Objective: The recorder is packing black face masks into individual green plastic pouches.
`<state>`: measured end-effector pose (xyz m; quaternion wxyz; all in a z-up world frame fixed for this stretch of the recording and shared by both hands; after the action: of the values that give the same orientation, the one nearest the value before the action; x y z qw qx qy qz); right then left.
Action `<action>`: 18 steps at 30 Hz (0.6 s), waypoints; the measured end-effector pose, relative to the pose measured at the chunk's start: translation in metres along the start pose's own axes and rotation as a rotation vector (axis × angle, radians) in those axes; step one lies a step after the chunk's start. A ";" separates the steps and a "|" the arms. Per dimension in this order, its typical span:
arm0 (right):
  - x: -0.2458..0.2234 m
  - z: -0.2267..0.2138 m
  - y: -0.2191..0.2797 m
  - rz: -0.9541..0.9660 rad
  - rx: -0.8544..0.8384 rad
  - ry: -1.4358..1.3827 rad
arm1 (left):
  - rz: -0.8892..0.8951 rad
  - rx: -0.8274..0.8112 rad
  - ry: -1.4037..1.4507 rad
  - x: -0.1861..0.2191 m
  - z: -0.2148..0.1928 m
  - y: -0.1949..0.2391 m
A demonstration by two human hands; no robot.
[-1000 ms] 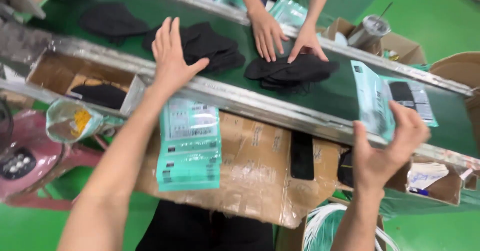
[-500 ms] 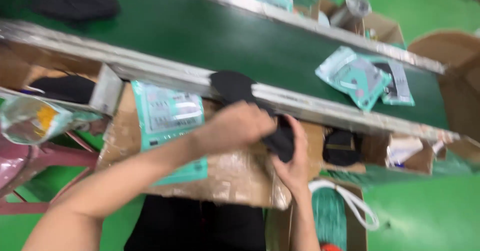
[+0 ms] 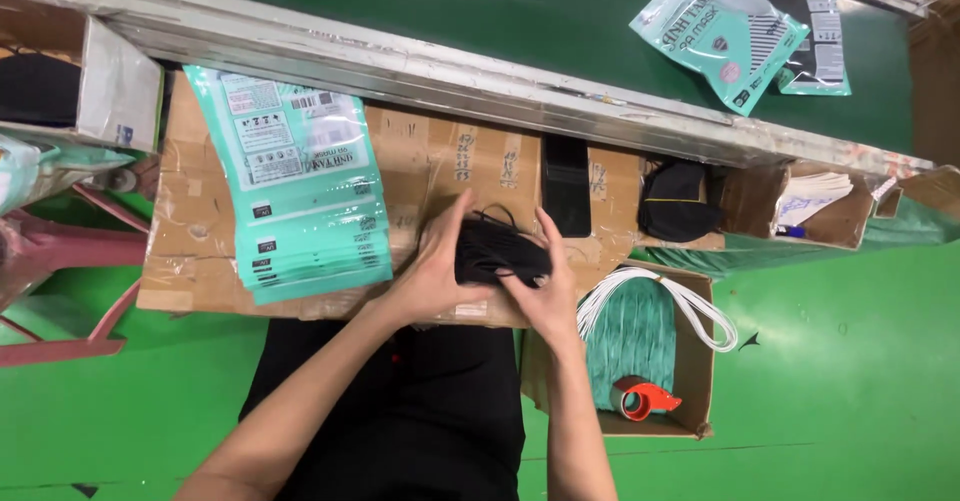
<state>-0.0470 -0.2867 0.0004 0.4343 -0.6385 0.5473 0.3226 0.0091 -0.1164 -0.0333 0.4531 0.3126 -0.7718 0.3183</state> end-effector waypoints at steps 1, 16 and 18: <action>0.015 0.001 0.005 0.133 0.075 -0.028 | -0.025 0.054 0.025 0.000 -0.001 -0.001; 0.078 0.023 0.024 -0.009 0.188 -0.060 | -0.234 0.156 -0.022 -0.009 0.002 -0.002; 0.106 0.033 0.040 0.089 0.193 -0.239 | -0.361 0.159 0.043 0.002 -0.010 0.017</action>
<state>-0.0639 -0.3020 -0.1153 0.5410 -0.5261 0.5480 0.3609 -0.0003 -0.0988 -0.0312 0.4933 0.4739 -0.6656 0.2984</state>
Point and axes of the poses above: each hand's wrist, its own y-axis away from the middle knuckle, its own z-axis out of the palm, x = y × z, the point moved 4 cm from there along -y, towards the middle knuckle, and after that the axes turned 1 degree about -y, right-handed, at the moved point
